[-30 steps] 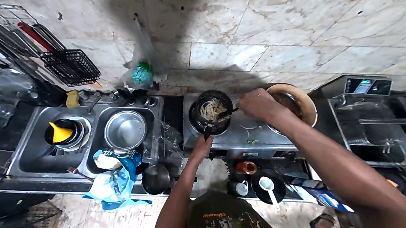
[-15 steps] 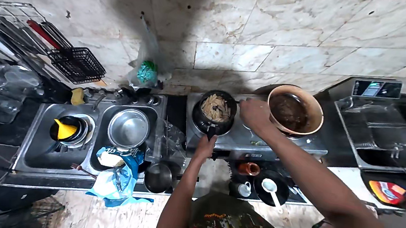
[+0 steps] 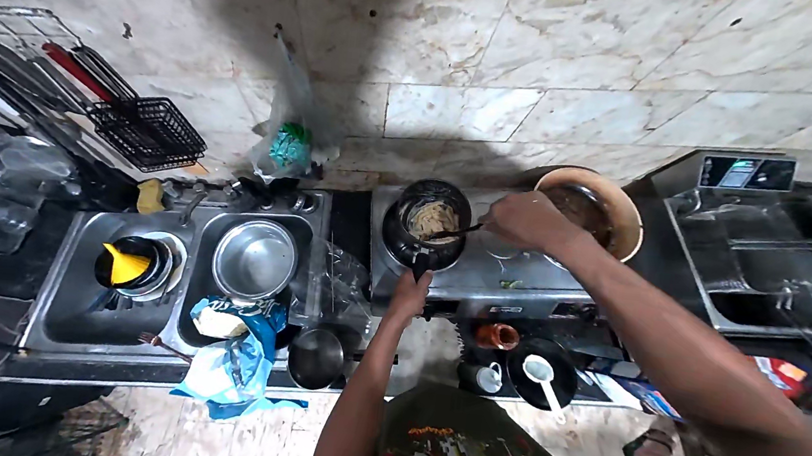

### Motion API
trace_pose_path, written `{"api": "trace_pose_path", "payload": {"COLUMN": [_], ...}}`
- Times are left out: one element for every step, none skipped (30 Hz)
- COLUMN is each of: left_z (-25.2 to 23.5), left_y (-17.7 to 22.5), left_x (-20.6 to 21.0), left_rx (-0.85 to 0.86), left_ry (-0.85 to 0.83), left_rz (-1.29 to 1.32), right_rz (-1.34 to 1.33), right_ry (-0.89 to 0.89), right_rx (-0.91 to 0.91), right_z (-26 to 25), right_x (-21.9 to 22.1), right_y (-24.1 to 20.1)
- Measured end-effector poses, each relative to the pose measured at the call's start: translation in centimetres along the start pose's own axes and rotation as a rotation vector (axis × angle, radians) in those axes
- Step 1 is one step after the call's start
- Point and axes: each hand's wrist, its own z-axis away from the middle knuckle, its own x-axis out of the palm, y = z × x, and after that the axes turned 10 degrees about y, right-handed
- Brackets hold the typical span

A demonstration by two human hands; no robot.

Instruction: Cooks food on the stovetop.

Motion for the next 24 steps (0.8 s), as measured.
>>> {"api": "trace_pose_path", "payload": {"left_z": [0.0,0.0,0.0,0.0,0.0,0.0,0.0,0.0,0.0,0.0,0.0,0.0,0.0,0.0,0.0,0.0,0.0,-0.1,-0.1,-0.1,-0.1,-0.1,-0.1,-0.1], "left_y": [0.0,0.0,0.0,0.0,0.1,0.0,0.0,0.0,0.0,0.0,0.0,0.0,0.0,-0.1,-0.1,-0.1,0.0,0.0,0.0,0.0,0.0,0.0,0.0,0.0], "left_x": [0.1,0.1,0.1,0.0,-0.1,-0.1,-0.1,-0.1,-0.1,-0.1,-0.1,-0.1,-0.1,-0.1,0.0,0.0,0.0,0.0,-0.1,-0.1,-0.1,-0.1,-0.1,-0.1], "left_rx": [-0.004,-0.007,-0.008,-0.004,0.000,0.002,0.005,0.007,0.010,0.012,0.013,0.013,0.013,0.010,0.006,0.006,0.003,0.001,0.000,-0.002,-0.006,-0.005,-0.004,-0.003], "left_ry": [0.001,0.001,0.000,-0.002,-0.006,-0.007,-0.009,-0.012,-0.013,-0.012,-0.008,-0.008,-0.009,-0.011,-0.012,-0.011,-0.009,-0.005,-0.002,-0.001,-0.005,-0.007,-0.008,-0.011], "left_rz": [-0.001,-0.006,-0.014,-0.019,-0.017,-0.012,-0.010,-0.011,-0.013,-0.012,-0.012,-0.011,-0.011,-0.014,-0.017,-0.018,-0.019,-0.022,-0.027,-0.033,-0.038,-0.037,-0.034,-0.030], "right_rz": [-0.011,-0.033,-0.057,-0.081,-0.096,-0.092,-0.080,-0.076,-0.070,-0.063,-0.054,-0.046,-0.039,-0.039,-0.039,-0.038,-0.033,-0.027,-0.028,-0.028,-0.027,-0.024,-0.020,-0.024], "right_ry": [0.004,0.014,0.029,0.063,0.112,0.161,0.194,0.215,0.235,0.256,0.253,0.249,0.242,0.225,0.195,0.159,0.116,0.081,0.052,0.023,0.019,0.013,0.011,0.002], "right_rx": [0.002,0.016,0.037,0.065,0.089,0.109,0.126,0.144,0.157,0.166,0.181,0.198,0.213,0.226,0.242,0.261,0.278,0.286,0.293,0.293,0.282,0.263,0.232,0.204], "right_z": [-0.3,-0.5,-0.6,-0.7,-0.8,-1.0,-1.2,-1.4,-1.6,-1.9,-2.1,-2.4,-2.6,-2.8,-2.8,-2.7,-2.4,-1.9,-1.2,-0.5,0.1,0.6,0.7,0.7], "right_x": [0.8,1.4,2.0,2.7,3.3,3.9,4.4,4.8,4.9,4.8,4.3,3.9,3.7,3.6,3.6,3.6,3.3,2.9,2.4,1.8,1.6,1.5,1.5,1.4], "right_y": [-0.1,-0.4,-0.8,-1.2,-1.6,-2.0,-2.3,-2.6,-2.8,-3.0,-3.3,-3.5,-3.6,-3.7,-3.6,-3.6,-3.6,-3.5,-3.4,-3.4,-3.2,-3.0,-2.7,-2.6]}}
